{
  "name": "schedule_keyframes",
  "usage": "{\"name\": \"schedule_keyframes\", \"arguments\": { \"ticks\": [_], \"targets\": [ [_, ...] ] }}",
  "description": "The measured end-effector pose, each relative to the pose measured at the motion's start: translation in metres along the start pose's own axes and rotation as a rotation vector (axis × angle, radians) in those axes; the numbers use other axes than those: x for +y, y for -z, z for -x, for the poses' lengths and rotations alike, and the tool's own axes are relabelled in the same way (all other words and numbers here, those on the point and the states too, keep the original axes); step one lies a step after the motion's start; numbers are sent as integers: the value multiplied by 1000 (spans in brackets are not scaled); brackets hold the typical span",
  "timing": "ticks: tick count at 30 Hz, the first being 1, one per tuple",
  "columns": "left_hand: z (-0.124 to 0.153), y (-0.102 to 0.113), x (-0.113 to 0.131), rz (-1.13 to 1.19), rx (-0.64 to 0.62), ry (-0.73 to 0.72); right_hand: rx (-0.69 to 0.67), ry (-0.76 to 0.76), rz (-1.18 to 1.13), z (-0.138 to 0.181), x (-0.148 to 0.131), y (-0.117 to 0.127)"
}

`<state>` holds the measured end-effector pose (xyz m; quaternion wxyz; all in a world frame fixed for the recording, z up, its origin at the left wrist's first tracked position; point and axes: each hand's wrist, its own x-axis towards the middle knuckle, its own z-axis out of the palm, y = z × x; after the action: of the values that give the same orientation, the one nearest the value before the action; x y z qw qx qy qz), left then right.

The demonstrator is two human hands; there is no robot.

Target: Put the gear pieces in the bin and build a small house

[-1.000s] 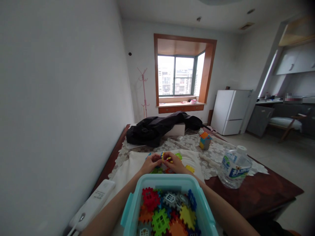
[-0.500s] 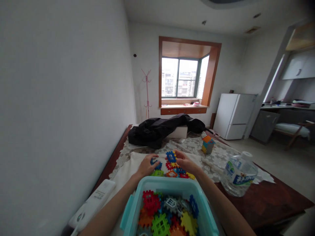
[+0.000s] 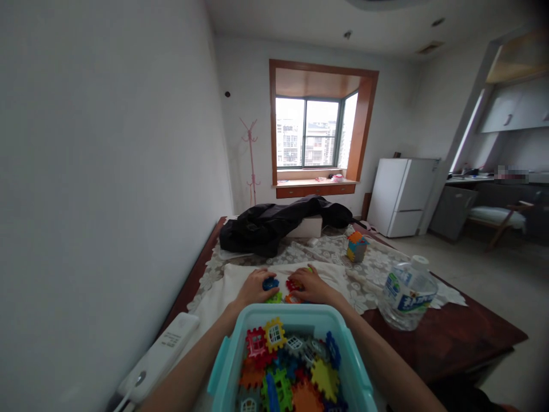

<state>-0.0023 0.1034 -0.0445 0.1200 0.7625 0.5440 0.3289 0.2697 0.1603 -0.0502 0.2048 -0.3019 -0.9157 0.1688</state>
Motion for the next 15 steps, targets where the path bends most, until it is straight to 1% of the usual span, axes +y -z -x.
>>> {"name": "schedule_keyframes", "arguments": {
  "ticks": [3, 6, 9, 15],
  "targets": [
    [1, 0, 3, 49, 13, 25, 25, 4, -2, -1, 1, 0],
    [1, -1, 2, 101, 28, 51, 71, -9, -63, -4, 6, -2],
    [1, -1, -1, 158, 53, 79, 173, -28, -174, -7, 14, -5],
    [0, -5, -8, 180, 89, 123, 370, -156, -454, -10, 25, -7]
  ]
}}
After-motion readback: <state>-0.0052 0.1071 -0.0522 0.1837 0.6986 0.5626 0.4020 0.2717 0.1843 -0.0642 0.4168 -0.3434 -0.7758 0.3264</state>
